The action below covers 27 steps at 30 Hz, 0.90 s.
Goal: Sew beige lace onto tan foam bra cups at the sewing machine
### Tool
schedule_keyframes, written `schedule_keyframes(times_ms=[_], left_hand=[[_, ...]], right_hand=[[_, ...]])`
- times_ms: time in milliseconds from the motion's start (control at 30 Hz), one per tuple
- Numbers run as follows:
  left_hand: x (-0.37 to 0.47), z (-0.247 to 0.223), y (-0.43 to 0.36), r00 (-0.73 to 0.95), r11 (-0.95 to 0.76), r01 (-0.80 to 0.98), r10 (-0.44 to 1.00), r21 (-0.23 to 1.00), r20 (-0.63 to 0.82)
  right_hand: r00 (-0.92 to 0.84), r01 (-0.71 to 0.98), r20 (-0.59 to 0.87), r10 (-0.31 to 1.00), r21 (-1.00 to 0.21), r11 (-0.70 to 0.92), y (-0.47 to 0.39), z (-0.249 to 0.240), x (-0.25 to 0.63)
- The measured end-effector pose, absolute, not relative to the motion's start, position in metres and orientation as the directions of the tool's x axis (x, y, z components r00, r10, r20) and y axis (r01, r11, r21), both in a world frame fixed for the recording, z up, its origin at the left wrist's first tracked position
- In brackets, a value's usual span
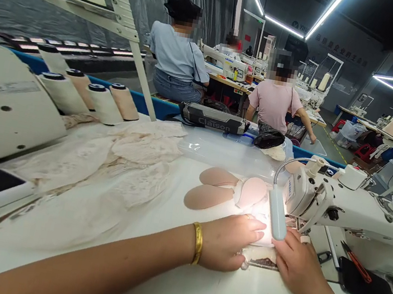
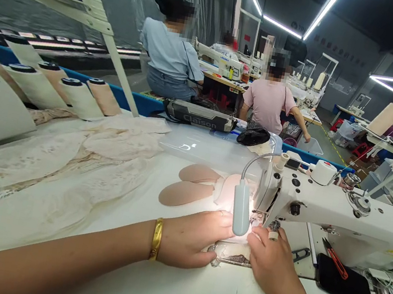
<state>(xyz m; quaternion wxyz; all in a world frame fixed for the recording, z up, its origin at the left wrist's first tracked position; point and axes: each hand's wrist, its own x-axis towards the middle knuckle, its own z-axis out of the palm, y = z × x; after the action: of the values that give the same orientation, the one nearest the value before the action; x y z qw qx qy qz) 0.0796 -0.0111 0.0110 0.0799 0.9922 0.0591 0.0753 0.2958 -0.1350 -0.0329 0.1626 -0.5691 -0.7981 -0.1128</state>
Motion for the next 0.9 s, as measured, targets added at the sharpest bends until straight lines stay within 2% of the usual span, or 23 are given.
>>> schedule_keyframes(times_ms=[133,200,300,467,600,733,900], left_hand=[[0.084,0.009,-0.014,0.975,-0.987,0.158,0.162,0.037,0.151],[0.089,0.005,-0.016,0.979,-0.997,0.076,0.076,0.006,0.189],[0.092,0.0,-0.015,0.975,-0.999,-0.051,-0.046,0.017,0.219],[0.087,-0.004,-0.002,0.968,-0.996,0.091,0.083,-0.021,0.236],[0.089,-0.01,0.002,0.951,-0.993,0.09,0.062,-0.078,0.304],[0.093,-0.017,-0.001,0.918,-0.993,-0.02,-0.065,-0.117,0.391],[0.094,-0.017,0.0,0.902,-0.995,-0.034,-0.072,-0.097,0.425]], right_hand=[[-0.221,0.97,0.393,0.893,-0.007,0.243,-0.133,-0.043,0.305],[-0.225,0.967,0.389,0.893,-0.019,0.252,-0.133,-0.044,0.306],[-0.232,0.968,0.37,0.9,-0.008,0.252,-0.133,-0.042,0.307],[-0.254,0.963,0.388,0.886,0.016,0.269,-0.134,-0.04,0.307],[-0.286,0.945,0.369,0.884,-0.043,0.323,-0.134,-0.04,0.302],[-0.188,0.973,0.319,0.929,-0.067,0.22,-0.132,-0.043,0.302],[-0.137,0.983,0.276,0.951,-0.078,0.164,-0.13,-0.047,0.305]])
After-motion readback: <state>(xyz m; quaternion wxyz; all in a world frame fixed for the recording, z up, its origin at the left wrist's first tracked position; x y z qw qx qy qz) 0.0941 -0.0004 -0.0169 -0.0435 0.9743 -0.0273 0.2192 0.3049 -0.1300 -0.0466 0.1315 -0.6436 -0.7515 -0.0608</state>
